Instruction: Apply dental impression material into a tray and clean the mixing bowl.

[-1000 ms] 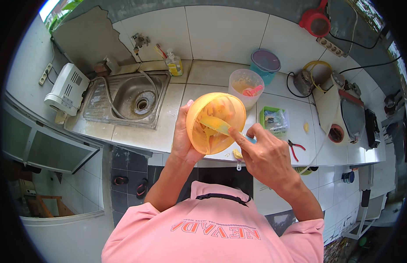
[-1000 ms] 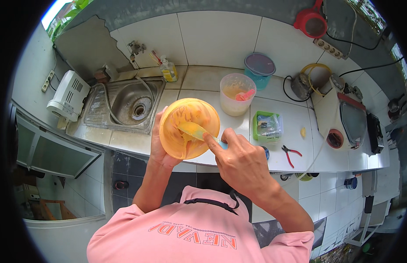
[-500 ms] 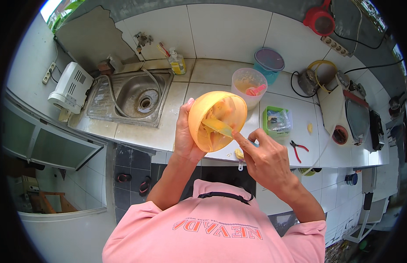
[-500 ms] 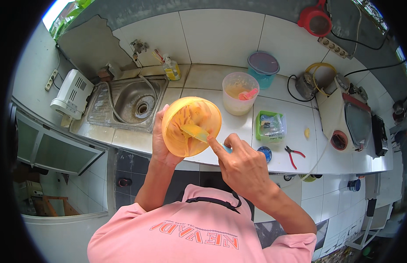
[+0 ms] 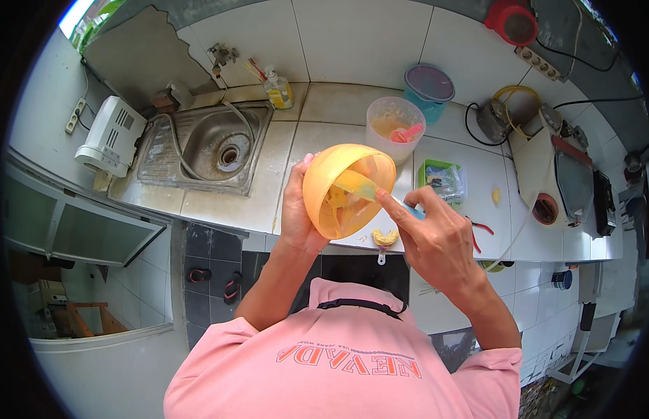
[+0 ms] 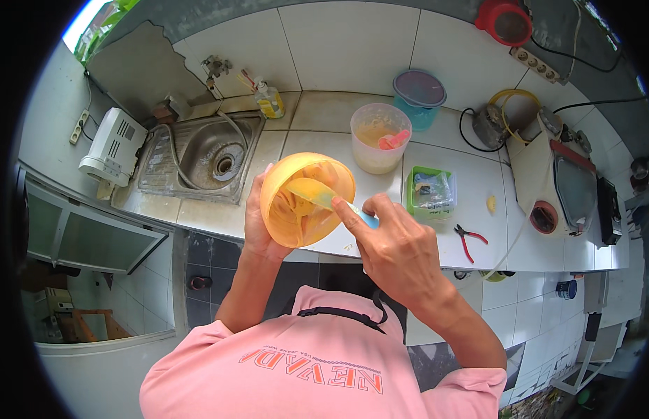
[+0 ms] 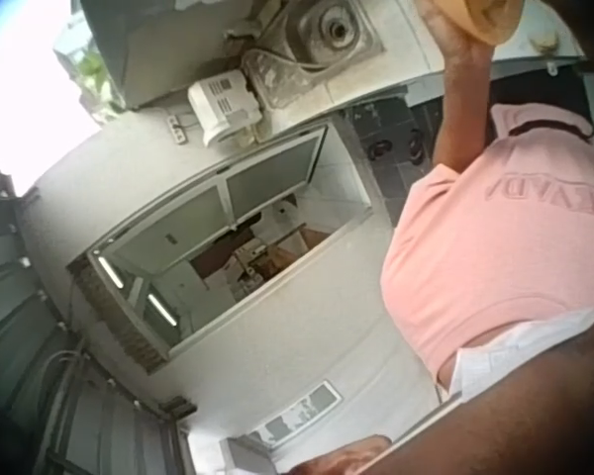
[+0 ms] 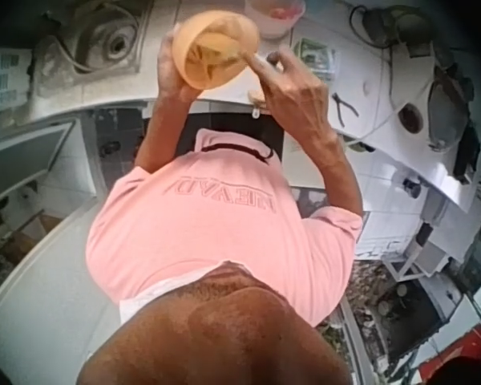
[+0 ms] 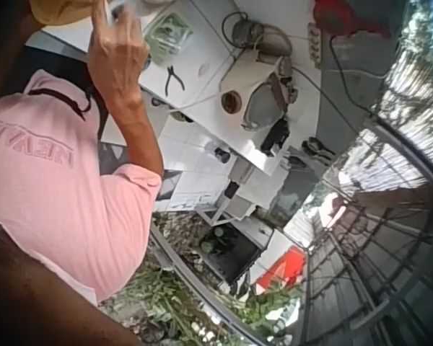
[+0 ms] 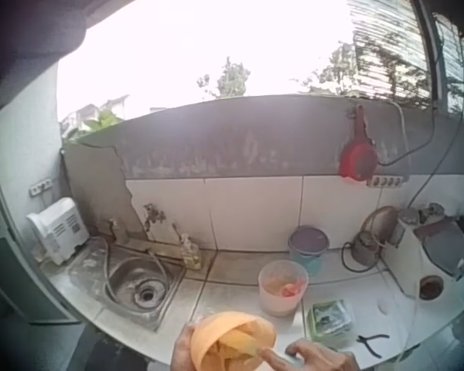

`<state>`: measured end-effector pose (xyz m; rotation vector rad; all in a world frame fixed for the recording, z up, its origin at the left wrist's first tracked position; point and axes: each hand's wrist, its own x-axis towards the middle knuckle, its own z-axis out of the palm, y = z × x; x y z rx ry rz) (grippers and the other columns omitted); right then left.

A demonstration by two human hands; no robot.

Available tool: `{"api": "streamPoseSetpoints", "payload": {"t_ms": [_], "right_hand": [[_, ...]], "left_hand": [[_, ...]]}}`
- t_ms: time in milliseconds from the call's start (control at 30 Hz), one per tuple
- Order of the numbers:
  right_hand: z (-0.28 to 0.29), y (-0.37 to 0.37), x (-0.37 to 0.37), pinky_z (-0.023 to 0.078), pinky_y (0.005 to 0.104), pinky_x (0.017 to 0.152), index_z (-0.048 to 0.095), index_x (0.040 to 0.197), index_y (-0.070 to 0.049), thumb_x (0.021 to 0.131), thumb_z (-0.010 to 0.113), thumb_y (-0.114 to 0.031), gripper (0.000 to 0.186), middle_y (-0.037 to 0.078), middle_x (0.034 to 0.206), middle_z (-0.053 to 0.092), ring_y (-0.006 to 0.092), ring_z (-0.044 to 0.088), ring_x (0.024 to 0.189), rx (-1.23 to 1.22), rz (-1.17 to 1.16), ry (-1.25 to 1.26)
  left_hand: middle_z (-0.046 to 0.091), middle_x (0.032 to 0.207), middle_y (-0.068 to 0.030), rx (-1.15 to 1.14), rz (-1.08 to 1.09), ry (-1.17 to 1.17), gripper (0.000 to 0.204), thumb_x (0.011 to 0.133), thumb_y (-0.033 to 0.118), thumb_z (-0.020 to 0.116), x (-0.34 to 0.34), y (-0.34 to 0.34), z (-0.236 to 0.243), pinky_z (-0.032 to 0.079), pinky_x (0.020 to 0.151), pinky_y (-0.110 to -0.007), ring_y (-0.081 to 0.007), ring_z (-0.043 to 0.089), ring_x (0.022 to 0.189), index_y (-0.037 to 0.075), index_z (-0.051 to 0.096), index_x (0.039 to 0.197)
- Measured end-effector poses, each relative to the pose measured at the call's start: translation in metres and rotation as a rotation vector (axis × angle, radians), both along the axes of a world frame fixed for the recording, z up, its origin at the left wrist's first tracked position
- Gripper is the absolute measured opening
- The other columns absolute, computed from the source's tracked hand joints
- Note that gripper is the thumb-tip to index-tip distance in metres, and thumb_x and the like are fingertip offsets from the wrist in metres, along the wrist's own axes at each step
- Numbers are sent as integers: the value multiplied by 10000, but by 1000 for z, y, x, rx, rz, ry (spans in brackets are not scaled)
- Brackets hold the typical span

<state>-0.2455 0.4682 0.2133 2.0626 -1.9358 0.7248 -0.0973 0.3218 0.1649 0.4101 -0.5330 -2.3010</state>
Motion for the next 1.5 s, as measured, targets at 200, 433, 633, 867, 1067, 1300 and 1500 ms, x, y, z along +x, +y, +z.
{"api": "streamPoseSetpoints", "payload": {"t_ms": [200,433,633,867,1067,1300,1500], "right_hand": [[-14,5,-2,481,312,503,619,1257,-182,743,680,-49,534,51,853,549,184,593,647,113,-6,-49],[-20,11,-2,475,315,493,622,1243,-121,761,676,-31,494,58,823,559,185,584,600,80,17,-87],[-19,-1,-25,469,315,481,619,1188,-51,827,638,-36,362,58,739,558,202,591,553,-94,-122,-83],[-57,0,-7,441,374,505,628,1105,20,897,588,-90,238,129,607,587,263,590,524,213,48,-636],[-58,11,23,302,189,411,595,1234,13,976,549,-246,369,-49,581,433,14,351,502,703,218,-2042],[-61,26,12,323,189,425,589,1252,-5,949,581,-140,332,3,644,499,45,430,543,53,152,-1695],[-108,10,20,445,317,529,643,1252,-165,699,664,89,609,88,771,526,215,518,635,-366,-78,-516]], "left_hand": [[631,1102,-80,-8,58,-44,416,978,401,434,-7,-2,2,497,894,-364,-193,607,1001,56,570,1166],[632,1094,-80,-31,82,-58,406,977,395,435,-11,5,6,496,890,-363,-189,606,998,58,575,1154],[622,1109,-87,-92,144,-31,388,973,382,433,-18,16,15,490,903,-366,-192,604,1008,64,570,1149],[579,1184,-152,-140,30,59,461,948,409,369,-27,15,-1,447,965,-473,-347,556,1113,48,533,1183],[576,1188,-145,-112,92,47,488,938,425,365,-38,2,-38,453,956,-468,-357,553,1109,46,521,1202],[607,1132,-75,33,243,79,450,937,418,355,-42,12,-31,471,925,-398,-220,581,1043,82,557,1159],[598,1146,-56,158,227,115,480,933,443,312,-49,30,3,472,930,-415,-218,571,1066,114,554,1185]]}}
